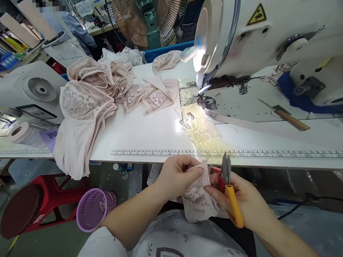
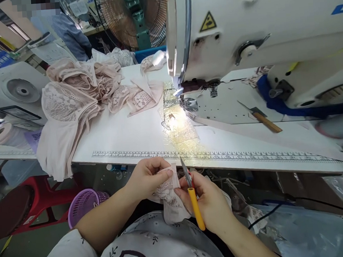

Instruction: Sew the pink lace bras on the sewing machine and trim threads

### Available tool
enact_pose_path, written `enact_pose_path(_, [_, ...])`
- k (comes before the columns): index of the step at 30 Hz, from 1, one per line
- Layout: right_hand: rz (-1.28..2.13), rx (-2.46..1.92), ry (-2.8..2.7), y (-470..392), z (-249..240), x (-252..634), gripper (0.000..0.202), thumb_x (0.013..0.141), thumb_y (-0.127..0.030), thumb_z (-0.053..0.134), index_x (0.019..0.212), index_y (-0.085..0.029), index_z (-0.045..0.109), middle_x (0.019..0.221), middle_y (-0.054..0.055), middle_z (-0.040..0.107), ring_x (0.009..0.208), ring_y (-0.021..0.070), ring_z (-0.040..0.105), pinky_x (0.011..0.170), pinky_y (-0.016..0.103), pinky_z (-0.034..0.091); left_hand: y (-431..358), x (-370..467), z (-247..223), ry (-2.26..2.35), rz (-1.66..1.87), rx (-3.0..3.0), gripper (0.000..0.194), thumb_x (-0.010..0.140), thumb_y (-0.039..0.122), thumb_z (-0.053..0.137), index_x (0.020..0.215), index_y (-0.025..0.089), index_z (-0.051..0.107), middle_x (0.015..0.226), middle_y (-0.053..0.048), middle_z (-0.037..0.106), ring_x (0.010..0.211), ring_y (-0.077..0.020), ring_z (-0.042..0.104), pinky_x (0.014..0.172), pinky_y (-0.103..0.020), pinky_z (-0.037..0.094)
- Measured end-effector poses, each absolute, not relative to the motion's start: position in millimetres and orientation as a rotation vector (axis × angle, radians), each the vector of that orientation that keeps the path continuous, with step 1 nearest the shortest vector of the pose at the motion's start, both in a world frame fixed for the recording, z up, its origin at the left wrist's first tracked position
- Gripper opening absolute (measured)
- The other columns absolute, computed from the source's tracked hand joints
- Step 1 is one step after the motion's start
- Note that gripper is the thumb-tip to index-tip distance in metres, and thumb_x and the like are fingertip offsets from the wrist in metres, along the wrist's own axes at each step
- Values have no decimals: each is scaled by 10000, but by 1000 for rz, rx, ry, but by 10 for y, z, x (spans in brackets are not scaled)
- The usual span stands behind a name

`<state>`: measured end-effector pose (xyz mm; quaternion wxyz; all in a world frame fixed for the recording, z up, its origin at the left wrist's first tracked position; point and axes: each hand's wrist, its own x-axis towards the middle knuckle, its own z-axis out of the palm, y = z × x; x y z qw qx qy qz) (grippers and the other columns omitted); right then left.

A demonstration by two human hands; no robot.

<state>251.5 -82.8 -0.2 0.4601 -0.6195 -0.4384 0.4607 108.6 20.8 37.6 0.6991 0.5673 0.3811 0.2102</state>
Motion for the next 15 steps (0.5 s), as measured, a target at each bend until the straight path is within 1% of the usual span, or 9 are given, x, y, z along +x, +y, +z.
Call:
enact_pose_path(4, [1227, -1418, -1002, -812, 53, 2476, 270, 741, -447, 681, 736, -211, 549, 592, -26, 517, 458, 101, 448, 408, 222, 408, 170, 1004, 385, 802, 520, 1229, 226, 665, 340, 685, 644, 139, 585, 567, 24, 503, 532, -72, 408, 526, -221, 320])
enact_pose_path(6, [1233, -1388, -991, -807, 61, 2478, 277, 738, -452, 688, 752, -209, 555, 590, -25, 530, 462, 101, 462, 407, 215, 416, 155, 978, 364, 790, 531, 1174, 260, 669, 368, 696, 645, 138, 577, 552, 31, 486, 510, -63, 390, 510, -215, 304])
enact_pose_path(8, [1168, -1389, -1007, -813, 43, 2480, 266, 736, -445, 693, 778, -210, 576, 651, 2, 590, 530, 127, 537, 464, 231, 469, 149, 960, 329, 821, 558, 1123, 287, 652, 386, 716, 652, 136, 576, 554, 32, 485, 503, -59, 388, 504, -210, 298])
enact_pose_path(10, [1083, -1417, -1054, -842, -6, 2485, 245, 734, -430, 697, 789, -214, 595, 777, 45, 662, 675, 177, 623, 588, 276, 530, 150, 940, 290, 868, 588, 1094, 301, 631, 390, 733, 655, 135, 576, 558, 30, 494, 505, -61, 394, 502, -208, 297])
enact_pose_path(12, [1037, -1470, -1125, -901, -76, 2498, 226, 732, -420, 697, 770, -220, 599, 879, 68, 696, 779, 219, 657, 676, 326, 548, 159, 912, 260, 903, 617, 1080, 303, 621, 393, 741, 655, 138, 581, 546, 35, 490, 496, -59, 383, 493, -205, 289])
enact_pose_path(13, [1030, -1496, -1163, -939, -114, 2506, 224, 726, -418, 699, 746, -221, 596, 903, 72, 703, 804, 234, 663, 700, 345, 550, 165, 895, 251, 917, 627, 1072, 301, 623, 395, 741, 657, 140, 584, 532, 40, 479, 485, -56, 370, 486, -203, 279])
enact_pose_path(15, [1031, -1532, -1210, -1019, -183, 2517, 229, 711, -422, 704, 714, -221, 594, 872, 67, 707, 793, 248, 668, 696, 357, 552, 180, 863, 245, 935, 640, 1057, 293, 632, 393, 740, 658, 145, 585, 507, 52, 453, 461, -49, 340, 470, -198, 256])
